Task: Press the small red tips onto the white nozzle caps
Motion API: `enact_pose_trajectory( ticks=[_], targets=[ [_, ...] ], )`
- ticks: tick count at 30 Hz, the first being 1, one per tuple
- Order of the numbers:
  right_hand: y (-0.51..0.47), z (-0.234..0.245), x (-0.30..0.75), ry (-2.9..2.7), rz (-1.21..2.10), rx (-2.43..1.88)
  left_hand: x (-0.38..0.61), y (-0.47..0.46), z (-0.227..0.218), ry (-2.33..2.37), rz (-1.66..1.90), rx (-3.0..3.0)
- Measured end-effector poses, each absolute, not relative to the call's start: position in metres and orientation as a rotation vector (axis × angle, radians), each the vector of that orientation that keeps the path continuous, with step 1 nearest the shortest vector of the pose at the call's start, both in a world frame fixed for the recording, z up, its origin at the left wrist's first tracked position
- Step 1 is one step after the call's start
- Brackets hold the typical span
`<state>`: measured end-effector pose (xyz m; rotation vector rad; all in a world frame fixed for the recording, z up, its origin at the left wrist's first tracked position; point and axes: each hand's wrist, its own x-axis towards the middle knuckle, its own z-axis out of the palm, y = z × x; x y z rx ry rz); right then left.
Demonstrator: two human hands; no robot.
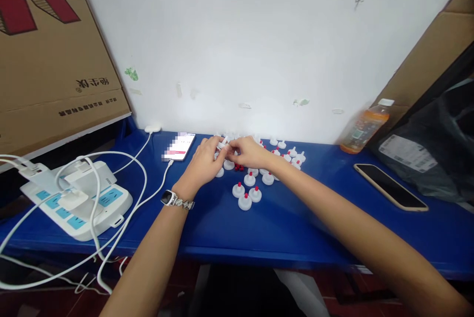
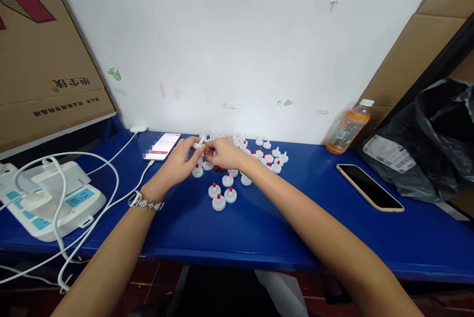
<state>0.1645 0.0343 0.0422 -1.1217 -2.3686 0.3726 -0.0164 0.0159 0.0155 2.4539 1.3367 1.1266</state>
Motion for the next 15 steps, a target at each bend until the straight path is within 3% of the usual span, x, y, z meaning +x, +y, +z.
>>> enact_pose_trajectory(
  ticks=[12, 15],
  targets=[
    [0.038, 0.024, 0.169, -2.332, 0.454, -1.224, -0.015, 0.015, 0.017, 1.372, 1.135, 2.455],
    [0.028, 0.019, 0.186, -2.398, 0.334, -1.243, -0.014, 0.015, 0.016, 1.355, 1.119, 2.451]
  ],
)
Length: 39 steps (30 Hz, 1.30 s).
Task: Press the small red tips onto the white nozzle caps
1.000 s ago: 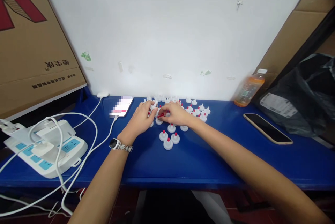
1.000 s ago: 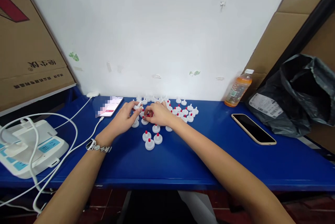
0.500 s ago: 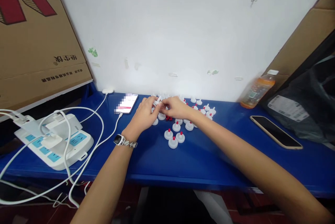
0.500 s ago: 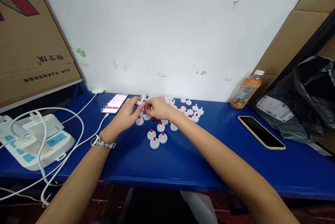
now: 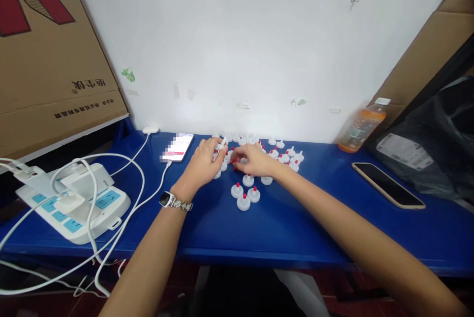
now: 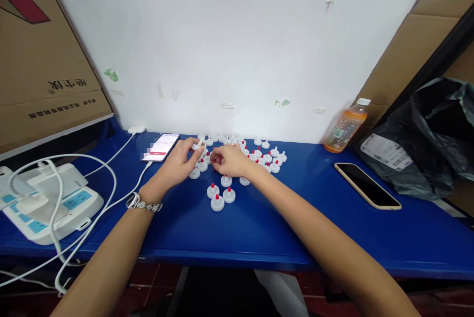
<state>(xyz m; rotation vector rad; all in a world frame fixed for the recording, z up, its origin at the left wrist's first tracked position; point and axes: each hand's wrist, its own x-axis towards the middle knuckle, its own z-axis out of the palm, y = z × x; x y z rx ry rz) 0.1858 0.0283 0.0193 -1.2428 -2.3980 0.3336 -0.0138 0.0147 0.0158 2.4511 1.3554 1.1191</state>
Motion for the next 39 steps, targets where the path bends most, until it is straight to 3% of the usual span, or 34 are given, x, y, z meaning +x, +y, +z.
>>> enact_pose_trajectory(
  ticks=[6, 20, 23, 30, 39],
  targets=[
    [0.022, 0.020, 0.195, -2.571, 0.092, -1.278, -0.010, 0.014, 0.013, 1.323, 1.064, 2.432],
    [0.029, 0.018, 0.197, -2.393, 0.134, -1.257, -0.005, 0.011, 0.011, 1.297, 0.969, 2.448],
    [0.023, 0.022, 0.206, -2.122, 0.271, -1.176, -0.003, 0.010, 0.009, 1.269, 0.967, 2.424],
    [0.015, 0.015, 0.212, -1.685, 0.928, -0.874, 0.006, 0.006, 0.010, 1.118, 0.908, 2.505],
    [0.011, 0.015, 0.198, -1.404, 1.137, -0.799, 0.009, 0.004, 0.007, 1.041, 0.922, 2.547]
  ],
)
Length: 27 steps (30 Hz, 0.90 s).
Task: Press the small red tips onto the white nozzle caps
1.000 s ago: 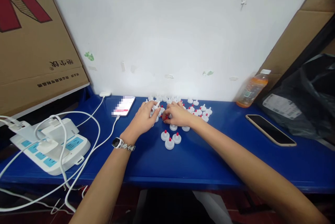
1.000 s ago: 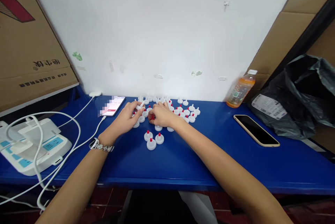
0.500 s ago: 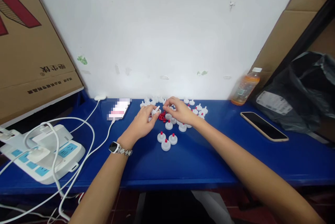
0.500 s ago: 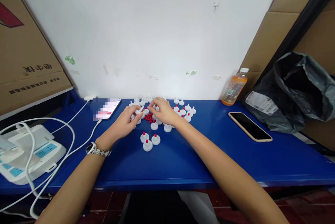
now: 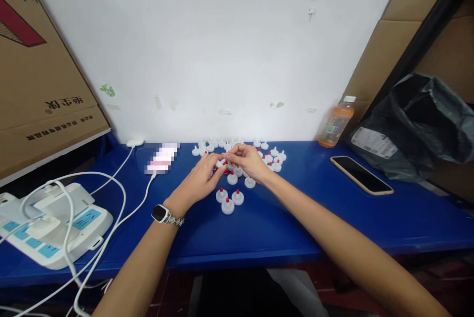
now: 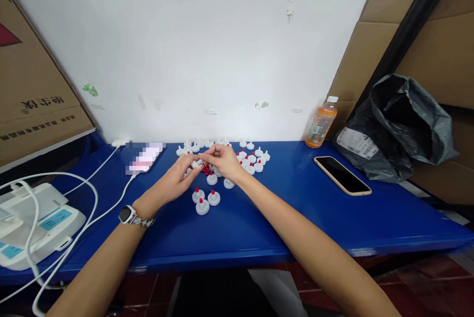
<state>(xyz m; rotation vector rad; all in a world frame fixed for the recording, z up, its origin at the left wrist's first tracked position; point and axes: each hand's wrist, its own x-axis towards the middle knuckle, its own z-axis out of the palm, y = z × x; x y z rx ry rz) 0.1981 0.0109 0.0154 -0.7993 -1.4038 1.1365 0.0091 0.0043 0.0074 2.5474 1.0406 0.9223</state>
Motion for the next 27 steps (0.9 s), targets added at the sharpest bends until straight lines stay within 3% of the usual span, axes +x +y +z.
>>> enact_pose_trajectory(
  ticks=[9, 20, 27],
  targets=[
    [0.001, 0.026, 0.192, -1.365, 1.224, -0.752, 0.014, 0.000, 0.006, 1.017, 0.989, 2.486],
    [-0.007, 0.024, 0.203, -2.266, 0.614, -1.139, -0.012, 0.008, 0.025, 1.257, 1.235, 2.333],
    [0.011, 0.039, 0.217, -2.267, 0.352, -1.407, -0.010, 0.008, 0.023, 1.292, 1.257, 2.377]
  ],
)
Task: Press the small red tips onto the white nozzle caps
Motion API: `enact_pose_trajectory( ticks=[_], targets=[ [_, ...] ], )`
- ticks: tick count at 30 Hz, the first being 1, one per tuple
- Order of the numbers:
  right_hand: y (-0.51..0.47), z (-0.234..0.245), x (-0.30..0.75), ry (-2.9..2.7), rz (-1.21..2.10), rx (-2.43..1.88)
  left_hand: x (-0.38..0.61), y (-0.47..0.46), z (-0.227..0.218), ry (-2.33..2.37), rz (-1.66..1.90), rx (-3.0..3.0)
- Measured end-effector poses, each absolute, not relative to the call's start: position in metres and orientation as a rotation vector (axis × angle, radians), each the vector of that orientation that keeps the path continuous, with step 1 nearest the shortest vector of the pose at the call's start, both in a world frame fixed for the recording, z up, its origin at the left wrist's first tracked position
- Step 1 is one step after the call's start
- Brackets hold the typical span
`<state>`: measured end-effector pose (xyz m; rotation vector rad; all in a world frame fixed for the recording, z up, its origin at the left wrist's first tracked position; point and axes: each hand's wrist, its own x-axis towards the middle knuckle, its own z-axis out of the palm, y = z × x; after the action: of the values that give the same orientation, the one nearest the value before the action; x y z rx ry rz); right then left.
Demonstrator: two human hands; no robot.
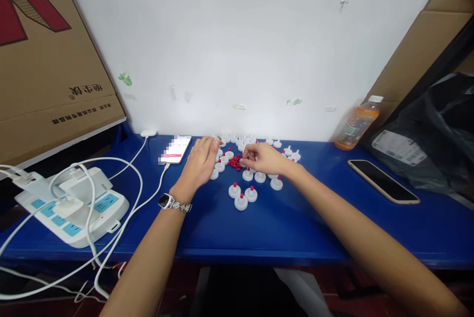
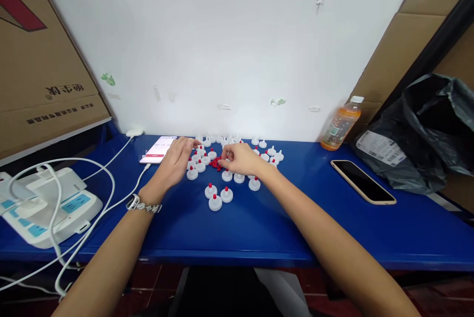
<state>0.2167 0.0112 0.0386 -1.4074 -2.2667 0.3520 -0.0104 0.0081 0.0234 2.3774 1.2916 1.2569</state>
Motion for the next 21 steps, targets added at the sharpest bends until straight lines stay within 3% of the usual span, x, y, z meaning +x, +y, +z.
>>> enact_pose_trajectory(
  ticks=[6, 9, 13, 21],
  targets=[
    [0.074, 0.034, 0.207, -2.223, -0.060, -1.710, -0.008, 0.010, 0.021, 1.320, 1.156, 2.453],
    [0.094, 0.030, 0.201, -2.258, -0.089, -1.792, -0.007, 0.011, 0.019, 1.320, 1.119, 2.467],
    [0.085, 0.033, 0.196, -2.144, 0.029, -1.685, -0.004, 0.010, 0.017, 1.335, 1.110, 2.498],
    [0.019, 0.036, 0.194, -1.928, 0.587, -1.125, -0.002, 0.010, 0.011, 1.207, 0.993, 2.527]
  ],
)
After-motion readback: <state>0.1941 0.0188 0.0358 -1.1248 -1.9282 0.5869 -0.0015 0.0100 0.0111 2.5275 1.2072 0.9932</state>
